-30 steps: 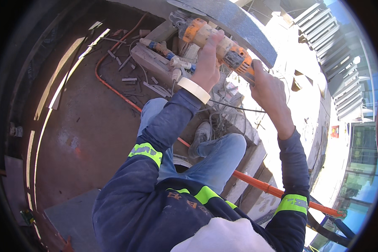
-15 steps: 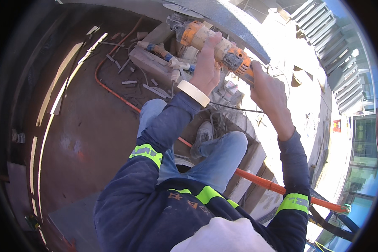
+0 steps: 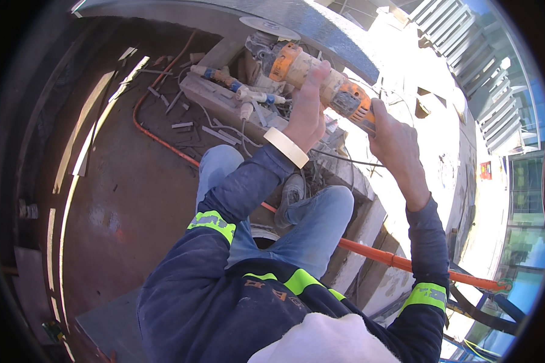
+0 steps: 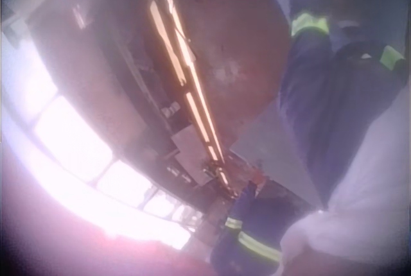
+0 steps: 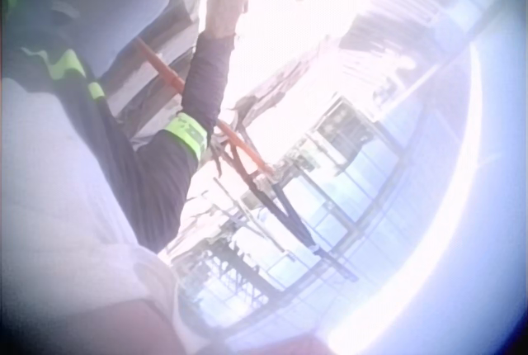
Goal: The person uses an angle grinder to cut and smooth a rectangular stone slab. They hold the slab with one hand while operating the tool with the other, generating dust as they work along the edges and surface.
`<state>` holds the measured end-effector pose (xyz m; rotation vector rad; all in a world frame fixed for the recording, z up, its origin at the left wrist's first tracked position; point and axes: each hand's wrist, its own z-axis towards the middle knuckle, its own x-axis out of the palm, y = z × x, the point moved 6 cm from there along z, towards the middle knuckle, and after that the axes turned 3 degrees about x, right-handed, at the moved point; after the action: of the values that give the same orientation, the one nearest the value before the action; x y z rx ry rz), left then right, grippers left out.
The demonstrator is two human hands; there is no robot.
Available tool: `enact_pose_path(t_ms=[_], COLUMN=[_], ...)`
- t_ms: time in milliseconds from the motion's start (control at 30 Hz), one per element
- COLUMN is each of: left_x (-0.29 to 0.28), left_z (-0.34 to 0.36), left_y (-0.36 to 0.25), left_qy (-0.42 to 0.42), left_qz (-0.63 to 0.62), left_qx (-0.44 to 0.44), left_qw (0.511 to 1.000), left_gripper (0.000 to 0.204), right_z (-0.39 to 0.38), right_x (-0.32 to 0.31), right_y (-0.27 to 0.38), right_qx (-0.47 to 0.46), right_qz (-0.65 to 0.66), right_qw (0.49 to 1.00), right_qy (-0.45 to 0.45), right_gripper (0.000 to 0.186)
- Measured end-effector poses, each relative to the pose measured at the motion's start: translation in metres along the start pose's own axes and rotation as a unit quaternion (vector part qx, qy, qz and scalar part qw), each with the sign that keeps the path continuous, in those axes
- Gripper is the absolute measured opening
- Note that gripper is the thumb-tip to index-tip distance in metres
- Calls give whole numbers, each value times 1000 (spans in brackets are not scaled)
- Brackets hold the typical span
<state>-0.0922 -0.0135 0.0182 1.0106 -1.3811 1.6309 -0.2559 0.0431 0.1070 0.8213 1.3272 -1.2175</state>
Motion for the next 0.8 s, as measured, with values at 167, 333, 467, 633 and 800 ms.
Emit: enact_pose_path(t_ms=[167,333,467,633,800], left_x=[-8,-15,-26,-43,-42], left_z=[13,22,35,56,57], left_y=[-9,-28,-36,-46,-46], left_qy=[18,-10,-20,-40,-50], left_qz=[-5,-7,18,15,21], left_qx=[-1,9,5,1,-24], left_qw=[1000,1000,1000,999,998], left_gripper=[49,44,44,49,52], right_z=[13,26,38,55,53], right_x=[2,-1,-1,0,-2], right_y=[10,34,44,60,60], right_qx=[-18,-56,-55,-62,-52], right_qz=[9,13,12,9,13], right_qw=[1000,997,998,998,999], right_qy=[-22,-51,-33,-21,-1], right_gripper=[57,43,38,34,36])
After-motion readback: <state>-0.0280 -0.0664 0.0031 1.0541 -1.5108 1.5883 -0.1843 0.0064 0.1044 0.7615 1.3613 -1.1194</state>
